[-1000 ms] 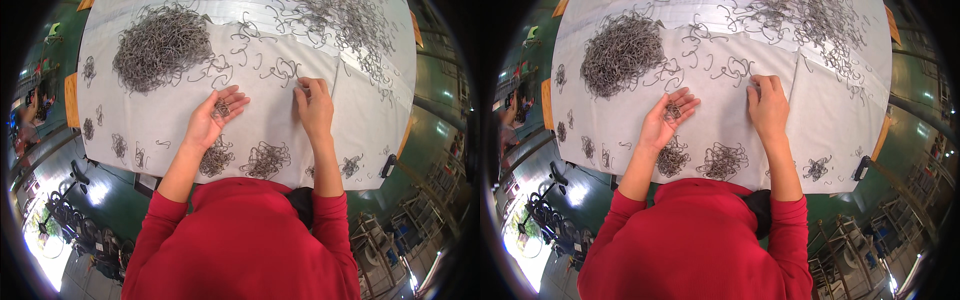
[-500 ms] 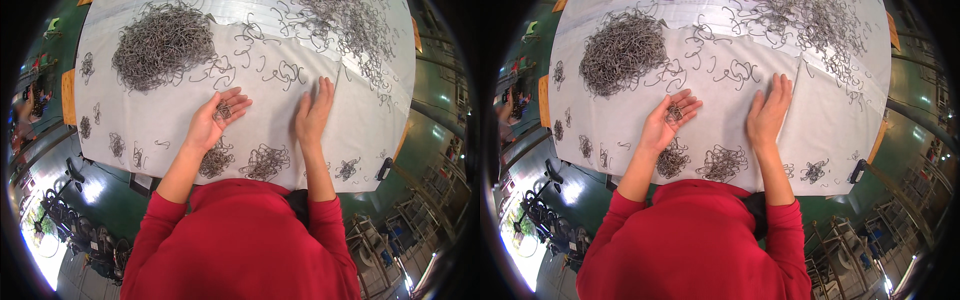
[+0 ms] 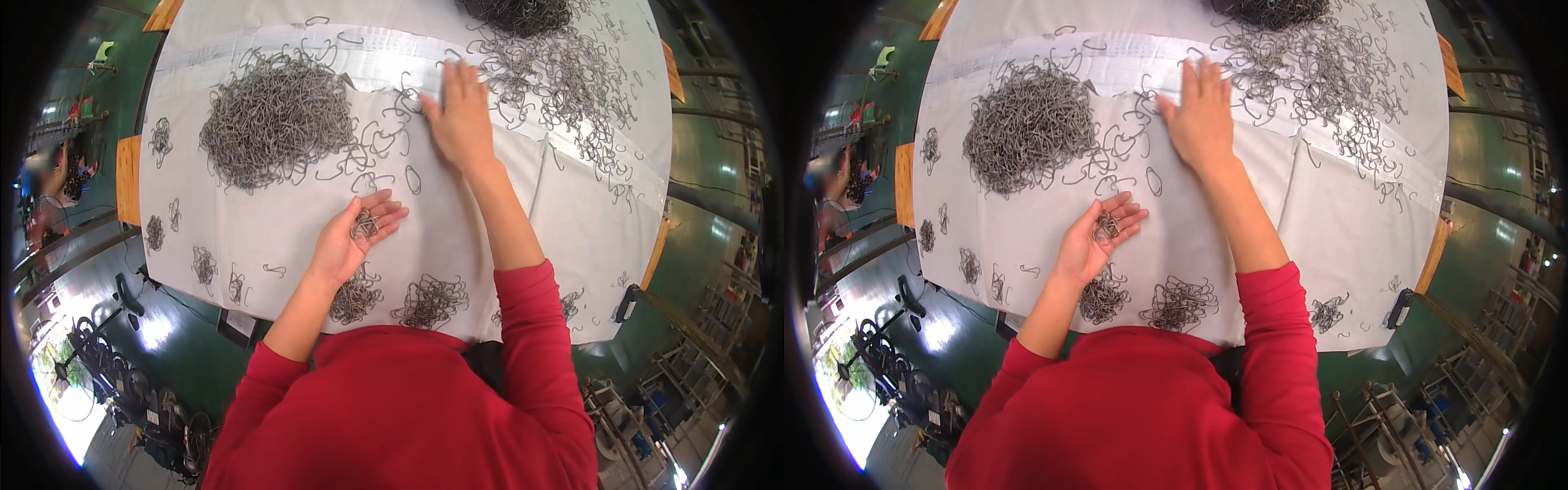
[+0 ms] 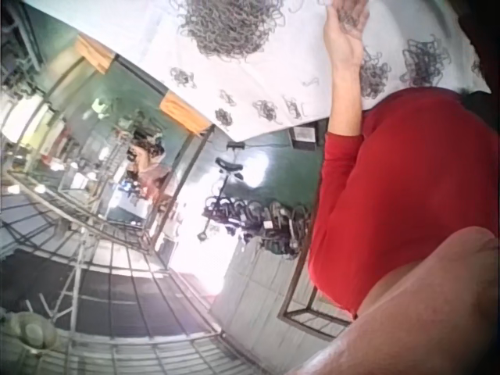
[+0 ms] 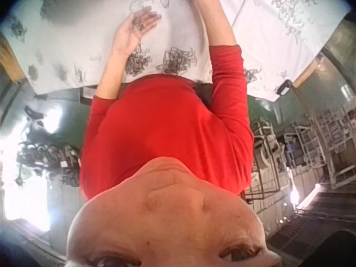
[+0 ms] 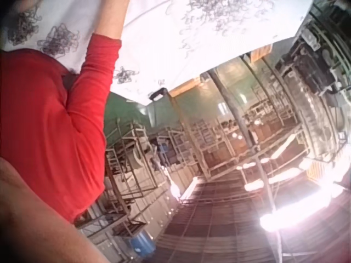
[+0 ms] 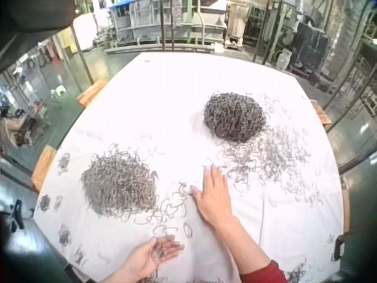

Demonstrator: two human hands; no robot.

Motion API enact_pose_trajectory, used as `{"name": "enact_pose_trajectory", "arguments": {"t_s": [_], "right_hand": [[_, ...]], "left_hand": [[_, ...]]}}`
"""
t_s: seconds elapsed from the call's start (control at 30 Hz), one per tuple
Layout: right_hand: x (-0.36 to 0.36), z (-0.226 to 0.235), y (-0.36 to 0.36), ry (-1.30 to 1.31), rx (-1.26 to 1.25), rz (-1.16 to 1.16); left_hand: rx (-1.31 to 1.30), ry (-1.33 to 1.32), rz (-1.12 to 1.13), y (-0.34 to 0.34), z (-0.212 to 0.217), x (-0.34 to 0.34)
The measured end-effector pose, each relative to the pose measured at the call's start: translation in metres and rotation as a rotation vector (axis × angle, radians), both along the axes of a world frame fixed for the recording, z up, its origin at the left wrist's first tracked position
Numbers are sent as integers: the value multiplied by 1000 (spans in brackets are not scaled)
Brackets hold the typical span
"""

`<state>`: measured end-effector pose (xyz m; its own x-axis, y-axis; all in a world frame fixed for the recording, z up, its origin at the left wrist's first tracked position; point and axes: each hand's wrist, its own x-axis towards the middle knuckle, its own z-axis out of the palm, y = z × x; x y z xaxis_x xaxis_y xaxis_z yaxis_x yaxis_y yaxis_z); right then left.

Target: The person repeatedly picks up small metal hooks from a large pile on a white table and transfers them into a smaller pile in their left hand. The person continues this sorting action throughout the clip, gradually reducing the larger pile while accumulating hooks in their hand.

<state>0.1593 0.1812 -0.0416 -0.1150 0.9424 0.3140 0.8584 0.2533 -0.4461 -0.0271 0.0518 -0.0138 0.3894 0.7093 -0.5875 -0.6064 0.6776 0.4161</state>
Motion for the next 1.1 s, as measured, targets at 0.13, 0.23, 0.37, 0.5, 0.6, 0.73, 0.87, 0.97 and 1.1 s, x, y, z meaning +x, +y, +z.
{"name": "enact_pose_trajectory", "arguments": {"t_s": [0.13,0.23,0.37,0.5,0.6,0.73,0.87,0.97,1.1], "right_hand": [[-4,25,-28,43,-120,180],[6,27,-48,-7,-87,62],[24,37,-44,50,-117,30],[33,35,10,63,-132,87],[37,29,43,-118,-170,196],[42,36,44,-351,-280,270],[56,61,-17,-69,-561,374],[59,75,-94,117,-859,587],[64,91,-150,295,-1068,581]], "left_hand": [[4,8,-1,-1,-3,-2],[17,2,-6,-1,-1,-1],[22,-6,-29,0,-3,-3],[30,1,-41,0,0,-3],[36,-2,-37,0,-1,-3],[68,-16,-26,-2,-5,-3],[56,-12,-23,-2,-4,-3],[63,-28,-22,-2,-5,-3],[71,-20,-24,-2,-5,-2]]}}
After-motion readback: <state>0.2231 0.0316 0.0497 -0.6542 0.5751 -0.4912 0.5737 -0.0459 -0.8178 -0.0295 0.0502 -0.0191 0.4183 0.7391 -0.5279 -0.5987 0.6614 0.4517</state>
